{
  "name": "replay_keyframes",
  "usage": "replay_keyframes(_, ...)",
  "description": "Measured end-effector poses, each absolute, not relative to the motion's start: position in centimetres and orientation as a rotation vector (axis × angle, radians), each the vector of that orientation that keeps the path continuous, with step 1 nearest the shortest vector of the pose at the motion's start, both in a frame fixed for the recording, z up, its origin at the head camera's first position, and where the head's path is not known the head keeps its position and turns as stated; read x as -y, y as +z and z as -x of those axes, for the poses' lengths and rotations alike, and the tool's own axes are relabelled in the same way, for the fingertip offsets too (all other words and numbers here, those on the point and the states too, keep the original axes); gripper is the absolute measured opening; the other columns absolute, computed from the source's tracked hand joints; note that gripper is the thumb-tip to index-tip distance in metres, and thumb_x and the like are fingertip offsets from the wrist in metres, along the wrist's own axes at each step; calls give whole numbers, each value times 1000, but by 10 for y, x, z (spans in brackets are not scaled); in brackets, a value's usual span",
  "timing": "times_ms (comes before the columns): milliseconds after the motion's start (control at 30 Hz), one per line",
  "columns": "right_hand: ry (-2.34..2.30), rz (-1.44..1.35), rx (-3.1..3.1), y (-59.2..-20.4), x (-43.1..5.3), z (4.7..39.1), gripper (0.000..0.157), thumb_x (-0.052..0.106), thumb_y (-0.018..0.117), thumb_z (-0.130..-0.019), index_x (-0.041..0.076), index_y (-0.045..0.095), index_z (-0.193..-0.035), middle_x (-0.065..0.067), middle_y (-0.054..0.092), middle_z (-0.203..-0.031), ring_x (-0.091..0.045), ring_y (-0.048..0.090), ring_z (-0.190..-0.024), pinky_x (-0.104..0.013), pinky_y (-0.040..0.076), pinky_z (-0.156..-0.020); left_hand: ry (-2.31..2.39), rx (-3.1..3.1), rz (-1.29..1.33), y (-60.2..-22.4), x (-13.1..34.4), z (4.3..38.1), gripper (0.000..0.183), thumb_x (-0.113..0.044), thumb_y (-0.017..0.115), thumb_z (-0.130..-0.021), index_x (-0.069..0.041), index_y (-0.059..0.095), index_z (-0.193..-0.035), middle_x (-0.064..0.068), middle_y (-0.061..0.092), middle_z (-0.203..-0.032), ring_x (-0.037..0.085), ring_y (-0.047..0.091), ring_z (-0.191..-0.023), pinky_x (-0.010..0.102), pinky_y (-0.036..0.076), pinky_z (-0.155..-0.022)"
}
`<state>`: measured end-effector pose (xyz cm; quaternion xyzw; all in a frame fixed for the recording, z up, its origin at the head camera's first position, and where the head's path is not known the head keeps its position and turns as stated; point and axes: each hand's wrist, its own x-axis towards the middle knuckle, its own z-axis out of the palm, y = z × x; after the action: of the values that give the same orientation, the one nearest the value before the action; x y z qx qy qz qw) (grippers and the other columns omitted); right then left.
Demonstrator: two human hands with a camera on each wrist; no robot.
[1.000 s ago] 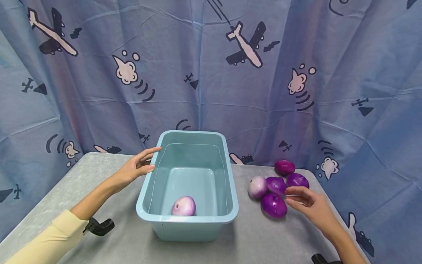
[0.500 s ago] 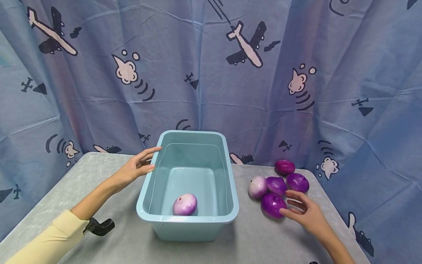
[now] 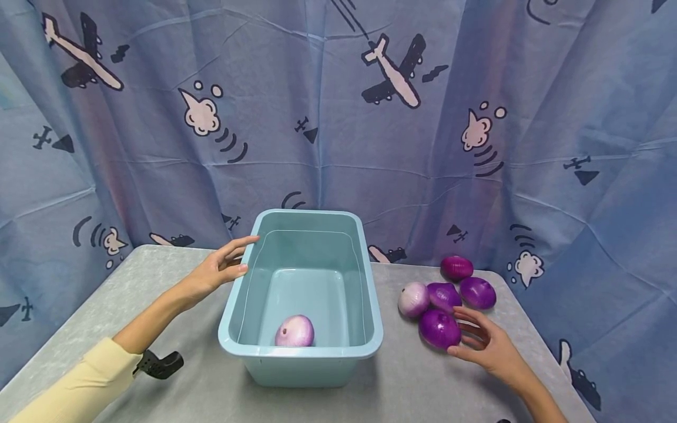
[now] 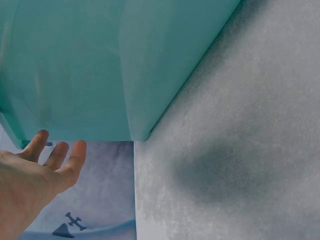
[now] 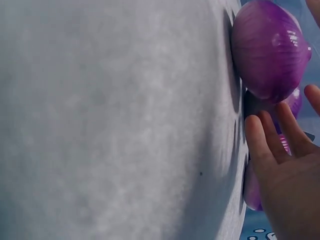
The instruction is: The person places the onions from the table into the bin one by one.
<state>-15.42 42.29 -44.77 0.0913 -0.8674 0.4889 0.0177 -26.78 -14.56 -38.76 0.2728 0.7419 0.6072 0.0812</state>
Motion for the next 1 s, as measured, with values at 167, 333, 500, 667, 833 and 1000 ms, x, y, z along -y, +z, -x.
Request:
replay_keyframes(167, 1485, -287, 2734, -447, -423, 156, 71, 6, 78, -90, -3, 40, -149, -31, 46, -144, 8, 54, -112, -22, 53, -87, 1819, -2205, -831, -387, 145, 269, 63, -26, 65, -100, -23, 39, -158, 17, 34, -158, 40, 36, -141, 61, 37, -108)
replay_keyframes(333, 1433, -352, 2714, -451, -419, 159, 71, 2, 82, -86, -3, 46, -146, -30, 50, -139, -2, 60, -109, -23, 54, -85, 1818, -2202, -835, -387, 145, 268, 63, -25, 65, -100, -22, 38, -158, 16, 37, -157, 39, 37, -141, 59, 38, -107)
replay_keyframes(500, 1394, -351, 2714, -454, -416, 163, 70, 4, 84, -84, -1, 49, -145, -29, 52, -137, -5, 63, -105, -23, 54, -83, 1814, -2204, -826, -387, 145, 268, 64, -26, 65, -100, -21, 38, -158, 16, 37, -157, 40, 37, -141, 60, 38, -107)
replay_keyframes(667, 1376, -326, 2721, -456, -414, 166, 68, 7, 84, -85, -1, 50, -143, -30, 53, -136, -4, 63, -103, -23, 55, -81, 1816, -2197, -814, -387, 146, 268, 64, -27, 65, -100, -23, 38, -158, 16, 35, -157, 41, 35, -141, 60, 37, -108)
replay_keyframes(833, 1409, -302, 2725, -455, -414, 166, 67, 7, 83, -86, -2, 49, -144, -31, 52, -137, -3, 63, -103, -22, 54, -81, 1816, -2199, -814, -387, 146, 268, 63, -27, 65, -100, -23, 39, -157, 16, 36, -157, 41, 35, -142, 60, 37, -108)
replay_keyframes(1000, 1399, -308, 2712, -454, -415, 166, 66, 6, 83, -86, -2, 50, -143, -28, 53, -136, -2, 61, -105, -22, 54, -82, 1819, -2211, -809, -387, 146, 269, 63, -28, 66, -100, -23, 40, -157, 16, 37, -156, 40, 36, -141, 61, 36, -108)
